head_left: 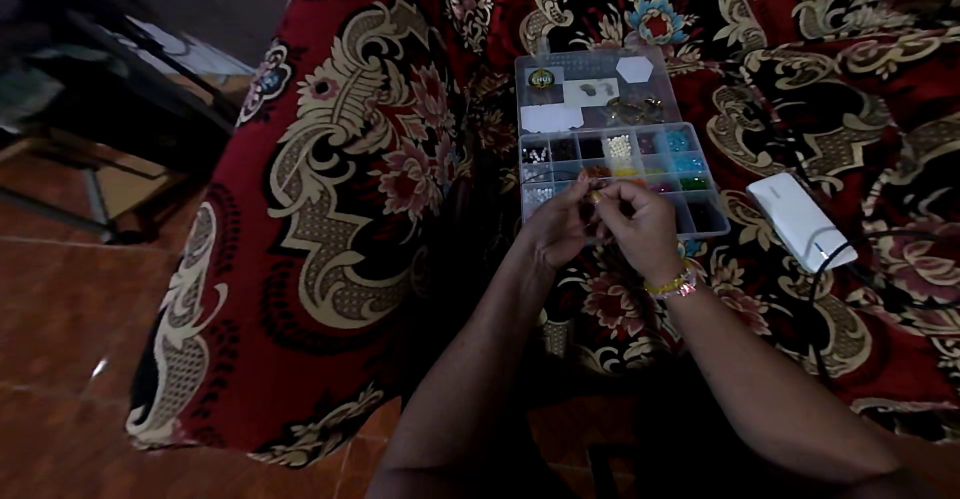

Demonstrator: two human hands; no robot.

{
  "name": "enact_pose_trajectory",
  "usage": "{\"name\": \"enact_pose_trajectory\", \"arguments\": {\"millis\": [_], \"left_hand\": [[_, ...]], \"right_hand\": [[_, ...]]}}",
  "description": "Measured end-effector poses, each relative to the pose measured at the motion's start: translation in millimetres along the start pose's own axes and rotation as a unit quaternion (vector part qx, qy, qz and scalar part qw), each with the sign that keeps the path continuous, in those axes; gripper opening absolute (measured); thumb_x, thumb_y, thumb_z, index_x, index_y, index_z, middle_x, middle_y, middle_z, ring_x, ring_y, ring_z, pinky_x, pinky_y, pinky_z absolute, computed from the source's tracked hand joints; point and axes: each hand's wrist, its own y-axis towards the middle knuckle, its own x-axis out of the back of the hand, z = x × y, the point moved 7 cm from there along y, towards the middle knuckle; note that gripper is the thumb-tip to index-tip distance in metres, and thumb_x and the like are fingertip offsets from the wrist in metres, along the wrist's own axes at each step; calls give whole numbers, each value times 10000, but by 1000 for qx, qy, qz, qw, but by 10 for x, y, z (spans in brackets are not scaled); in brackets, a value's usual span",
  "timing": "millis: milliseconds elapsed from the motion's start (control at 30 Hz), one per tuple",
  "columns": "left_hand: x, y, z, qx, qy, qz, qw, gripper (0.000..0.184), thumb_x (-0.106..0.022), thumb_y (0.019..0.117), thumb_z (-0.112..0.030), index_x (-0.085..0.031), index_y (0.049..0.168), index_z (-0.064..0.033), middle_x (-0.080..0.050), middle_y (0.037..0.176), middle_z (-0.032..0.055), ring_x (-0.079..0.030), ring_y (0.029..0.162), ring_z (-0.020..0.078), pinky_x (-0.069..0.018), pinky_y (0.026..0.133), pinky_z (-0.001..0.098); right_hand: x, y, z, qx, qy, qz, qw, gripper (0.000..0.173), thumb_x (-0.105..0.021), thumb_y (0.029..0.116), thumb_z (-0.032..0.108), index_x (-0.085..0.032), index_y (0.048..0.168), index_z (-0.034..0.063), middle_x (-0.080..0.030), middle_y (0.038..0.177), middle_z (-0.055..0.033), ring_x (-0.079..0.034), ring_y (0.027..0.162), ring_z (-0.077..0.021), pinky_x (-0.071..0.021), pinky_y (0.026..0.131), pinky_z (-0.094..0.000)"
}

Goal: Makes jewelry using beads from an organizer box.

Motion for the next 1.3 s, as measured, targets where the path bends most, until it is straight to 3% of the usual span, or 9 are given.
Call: {"name": "enact_pose_trajectory", "arguments": {"millis": [167, 467, 900, 1300], "left_hand": [[7, -6, -3, -8, 8, -10, 1000, 279, -383, 1107, -322, -567, 1176, -125, -632, 902, 24, -616, 705, 90, -538, 626, 219], [-18, -12, -10, -9, -4, -2, 1000, 309, -378, 1105, -342, -590, 1089, -119, -614, 830, 28, -589, 644, 91, -522, 584, 216], [-45, -20, -16, -5, 0, 4, 1000, 303, -369, 1106, -333, -579, 1100, -115, -610, 818, 25, -582, 620, 83, -514, 563, 208], [-25, -18, -13, -11, -8, -7, 1000, 296, -388, 1103, -339, -595, 1085, -129, -627, 866, 21, -610, 685, 89, -536, 613, 219]], "right_hand": [[10, 1, 16, 9, 0, -7, 1000, 113, -608, 962, 112, -684, 909, 46, -652, 659, 27, -608, 512, -32, -547, 493, -208], [12, -4, 45, 13, 10, -4, 1000, 102, -615, 952, 106, -686, 895, 60, -655, 661, 40, -605, 517, -21, -541, 496, -195], [16, -3, 44, 16, 10, -4, 1000, 101, -602, 945, 103, -681, 899, 60, -659, 671, 41, -603, 518, -23, -541, 497, -196], [16, -4, 49, 11, 12, -7, 1000, 105, -610, 954, 110, -683, 895, 62, -658, 672, 36, -608, 525, -27, -543, 501, -198]]}}
